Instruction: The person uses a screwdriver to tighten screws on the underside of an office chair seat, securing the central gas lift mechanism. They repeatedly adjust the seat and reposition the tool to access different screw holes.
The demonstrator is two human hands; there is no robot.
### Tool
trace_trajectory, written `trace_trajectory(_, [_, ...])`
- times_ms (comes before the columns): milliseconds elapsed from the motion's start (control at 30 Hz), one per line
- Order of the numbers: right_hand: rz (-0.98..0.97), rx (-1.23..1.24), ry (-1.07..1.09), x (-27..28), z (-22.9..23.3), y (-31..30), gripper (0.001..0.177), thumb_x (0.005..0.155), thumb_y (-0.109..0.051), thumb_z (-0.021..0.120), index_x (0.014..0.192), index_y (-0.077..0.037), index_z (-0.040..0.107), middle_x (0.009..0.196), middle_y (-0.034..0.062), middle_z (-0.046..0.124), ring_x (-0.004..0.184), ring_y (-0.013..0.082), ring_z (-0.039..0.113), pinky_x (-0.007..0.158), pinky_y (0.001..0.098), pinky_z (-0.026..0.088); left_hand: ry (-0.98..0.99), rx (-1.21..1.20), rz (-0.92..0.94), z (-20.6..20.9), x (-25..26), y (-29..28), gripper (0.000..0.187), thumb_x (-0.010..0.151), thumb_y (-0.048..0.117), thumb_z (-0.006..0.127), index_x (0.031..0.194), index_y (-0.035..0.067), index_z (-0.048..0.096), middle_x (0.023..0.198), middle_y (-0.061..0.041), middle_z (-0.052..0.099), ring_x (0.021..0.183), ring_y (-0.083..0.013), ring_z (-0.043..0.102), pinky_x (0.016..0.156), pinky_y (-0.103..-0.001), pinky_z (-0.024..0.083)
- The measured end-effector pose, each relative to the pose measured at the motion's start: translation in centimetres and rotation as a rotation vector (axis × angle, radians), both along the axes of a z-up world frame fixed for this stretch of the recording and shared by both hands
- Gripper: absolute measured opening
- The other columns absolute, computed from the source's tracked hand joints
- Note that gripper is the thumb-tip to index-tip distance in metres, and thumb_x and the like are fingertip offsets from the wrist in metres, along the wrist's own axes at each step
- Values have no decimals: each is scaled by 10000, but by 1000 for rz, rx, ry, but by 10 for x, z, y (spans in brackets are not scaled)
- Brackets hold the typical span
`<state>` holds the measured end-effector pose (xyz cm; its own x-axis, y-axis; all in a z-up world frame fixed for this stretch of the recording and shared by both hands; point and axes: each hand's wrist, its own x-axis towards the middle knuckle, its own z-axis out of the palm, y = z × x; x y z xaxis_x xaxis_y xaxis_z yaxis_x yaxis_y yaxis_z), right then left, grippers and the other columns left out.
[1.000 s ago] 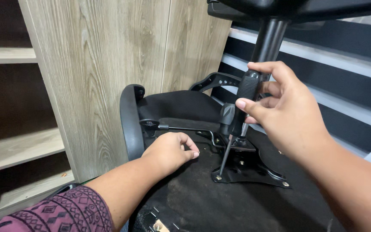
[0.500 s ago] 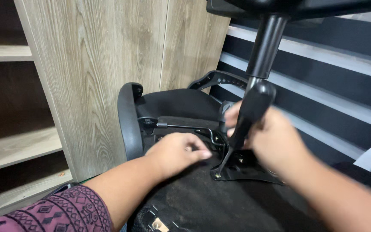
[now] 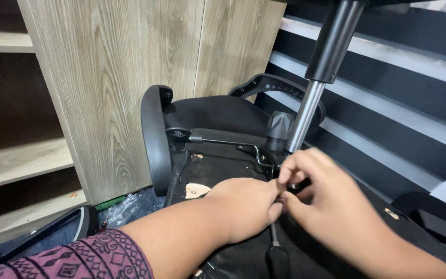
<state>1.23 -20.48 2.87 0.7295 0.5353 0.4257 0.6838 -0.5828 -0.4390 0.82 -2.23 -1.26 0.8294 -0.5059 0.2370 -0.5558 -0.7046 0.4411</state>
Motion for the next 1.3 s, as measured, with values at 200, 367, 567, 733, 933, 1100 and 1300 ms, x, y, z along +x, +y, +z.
trace_trajectory(200, [327, -325, 307, -22, 18, -12, 422, 806, 28, 711, 1163, -185, 784, 1212, -7, 587, 960, 154, 618, 759, 292, 557, 48, -25, 41, -1, 5, 5, 292, 972, 341, 505, 1160, 136, 596, 1011, -146, 734, 983, -371, 684, 848, -493, 518])
trace_trajectory(367, [637, -315, 97, -26, 8, -10, 359, 817, 37, 657, 1140, -118, 681, 1178, 46, 662, 1141, 242, 629, 957, 350, 475, 11, -347, 152, -17, 21, 11, 270, 997, 268, 482, 1061, 159, 721, 1039, -132, 746, 1018, -344, 690, 881, -432, 517])
trace_trajectory(567, [334, -221, 104, -17, -4, -26, 195, 905, -41, 643, 1090, -105, 641, 1085, 19, 685, 1100, 198, 642, 965, 333, 532, 52, -712, 389, -32, 63, 44, 276, 986, 222, 523, 983, 81, 761, 949, -101, 784, 921, -205, 735, 880, -333, 546])
trace_trajectory(733, [178, 125, 226, 4, -4, -31, 214, 953, -37, 571, 1149, -57, 654, 1104, 60, 706, 1006, 185, 681, 904, 325, 557, 114, -729, 429, -40, 68, 49, 237, 954, 227, 584, 997, 78, 764, 907, -107, 762, 872, -201, 703, 825, -332, 541])
trace_trajectory(933, [25, 437, 391, 27, 1, -19, 219, 995, -155, 541, 1178, -43, 586, 1102, 109, 776, 824, 169, 699, 723, 301, 562, 132, -576, 487, -36, 59, 53, 229, 900, 281, 673, 953, 70, 742, 872, -65, 757, 828, -155, 705, 797, -306, 536])
trace_trajectory(1100, [-96, 456, 359, 39, -3, -4, 251, 1049, -243, 525, 1128, -15, 598, 1116, 102, 805, 811, 122, 614, 726, 260, 515, 116, -640, 444, -34, 62, 62, 223, 898, 275, 677, 934, 66, 746, 806, -56, 743, 753, -148, 674, 723, -304, 540])
trace_trajectory(1300, [133, 618, 476, 56, -8, -5, 272, 1101, -253, 504, 1102, -3, 609, 1135, 163, 758, 874, 110, 614, 811, 252, 518, 141, -518, 487, -31, 59, 62, 209, 905, 294, 673, 954, 110, 760, 723, -39, 661, 671, -144, 610, 659, -319, 510])
